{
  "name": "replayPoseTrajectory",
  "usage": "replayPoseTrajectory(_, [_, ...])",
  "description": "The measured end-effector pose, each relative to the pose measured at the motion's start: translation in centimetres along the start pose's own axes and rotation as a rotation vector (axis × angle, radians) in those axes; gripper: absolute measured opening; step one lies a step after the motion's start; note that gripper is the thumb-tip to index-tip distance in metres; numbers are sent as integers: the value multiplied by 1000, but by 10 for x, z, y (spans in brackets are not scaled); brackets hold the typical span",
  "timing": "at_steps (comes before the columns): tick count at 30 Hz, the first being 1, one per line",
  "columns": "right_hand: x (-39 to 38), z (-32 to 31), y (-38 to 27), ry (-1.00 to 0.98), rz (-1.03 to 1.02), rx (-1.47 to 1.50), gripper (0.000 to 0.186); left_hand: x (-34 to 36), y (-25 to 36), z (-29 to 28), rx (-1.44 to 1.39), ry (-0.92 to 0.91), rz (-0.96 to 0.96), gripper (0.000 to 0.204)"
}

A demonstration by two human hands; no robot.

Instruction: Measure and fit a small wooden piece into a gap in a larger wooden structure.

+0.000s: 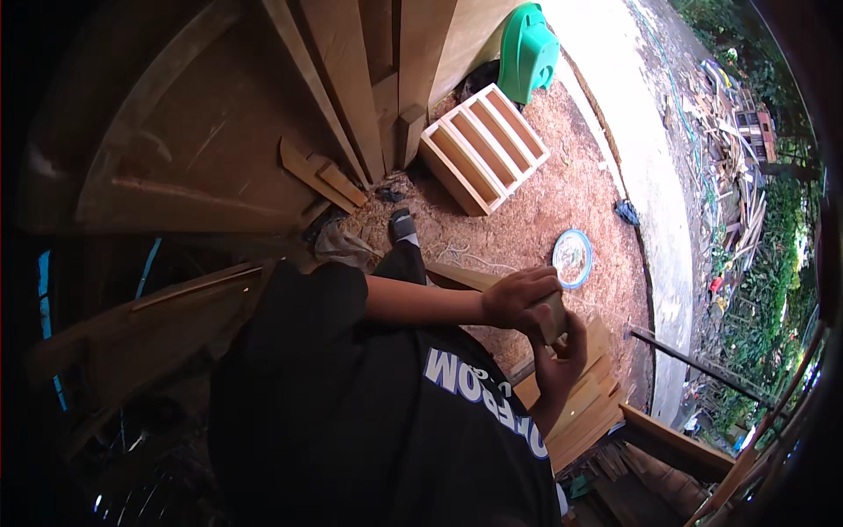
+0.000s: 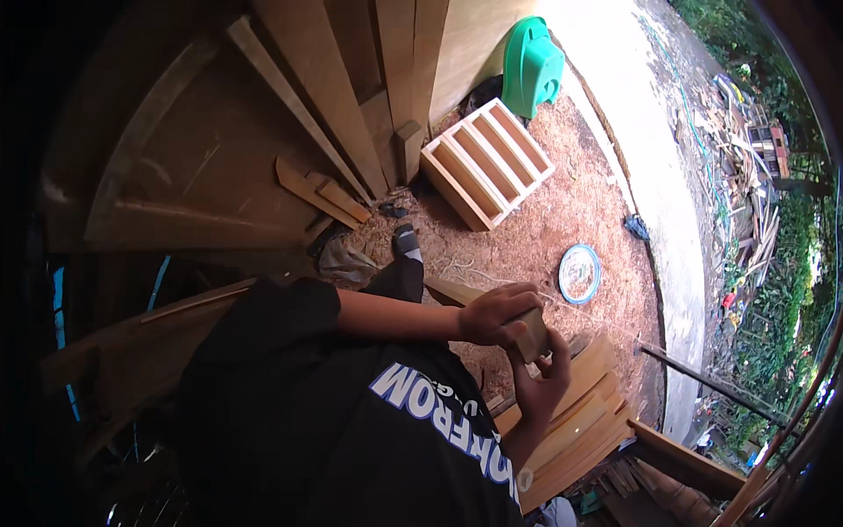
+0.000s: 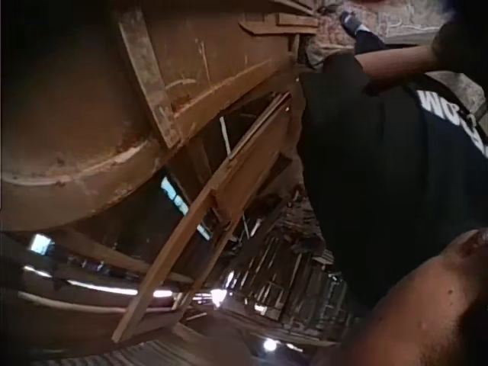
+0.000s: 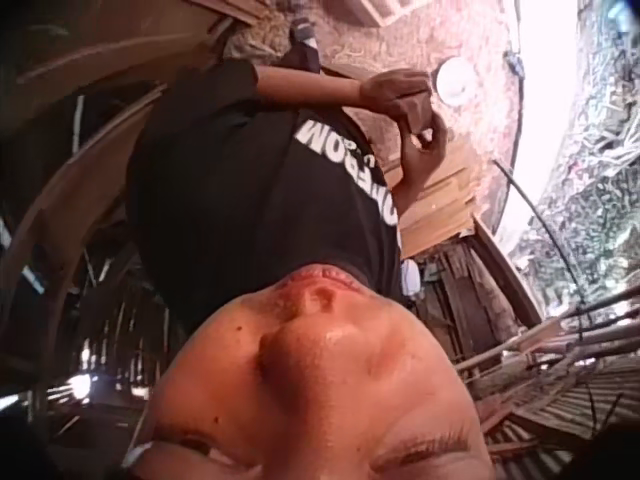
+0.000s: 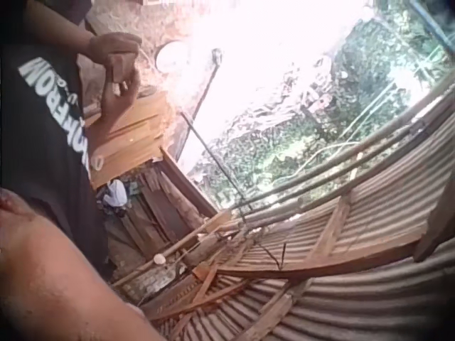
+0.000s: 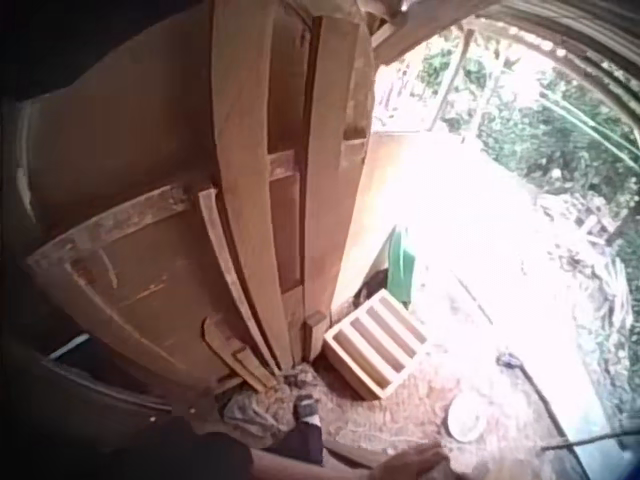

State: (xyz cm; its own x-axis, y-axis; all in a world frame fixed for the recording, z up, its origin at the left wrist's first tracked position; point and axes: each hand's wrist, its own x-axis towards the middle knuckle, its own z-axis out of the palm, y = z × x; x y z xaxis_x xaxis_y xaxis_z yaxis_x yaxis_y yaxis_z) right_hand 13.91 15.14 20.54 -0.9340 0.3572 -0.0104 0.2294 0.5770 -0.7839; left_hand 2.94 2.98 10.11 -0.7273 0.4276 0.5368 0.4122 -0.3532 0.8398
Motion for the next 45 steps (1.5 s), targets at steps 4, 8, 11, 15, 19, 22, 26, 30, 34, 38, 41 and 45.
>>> replayPoseTrajectory(4, [81,41,3,-152,-79,41,58,27,-49,-60,137,-21,-59,44])
replayPoseTrajectory(8, [147,93,7,-390,-161,63,57,14,-70,-114,334,95,-113,43])
replayPoseTrajectory(11, [188,132,7,-569,-284,61,56,2,-78,-147,471,200,-190,49])
replayPoseTrajectory(15, [244,181,7,-737,-556,-24,50,-27,-69,-191,713,472,-359,64])
replayPoseTrajectory(19, [292,236,9,-897,-676,-110,49,-89,-45,-227,744,851,-589,47])
replayPoseTrajectory(22, [315,276,6,-961,-812,-55,50,-143,-20,-227,785,1125,-679,43])
replayPoseTrajectory(26, [332,315,-6,-1061,-910,-38,46,-188,5,-209,845,1434,-679,39])
replayPoseTrajectory(30, [339,341,-22,-1139,-1033,-33,43,-198,10,-180,838,1645,-679,38])
replayPoseTrajectory(34, [344,364,-36,-1212,-1081,56,41,-183,-1,-152,796,1787,-633,41])
replayPoseTrajectory(38, [358,385,-45,-1263,-1111,58,39,-159,-11,-123,725,1892,-624,42])
replayPoseTrajectory(41, [372,398,-43,-1328,-1165,-15,39,-147,-23,-106,793,1877,-682,43])
replayPoseTrajectory(45, [388,411,-30,-1311,-1211,-6,40,-136,-41,-90,737,1937,-732,46])
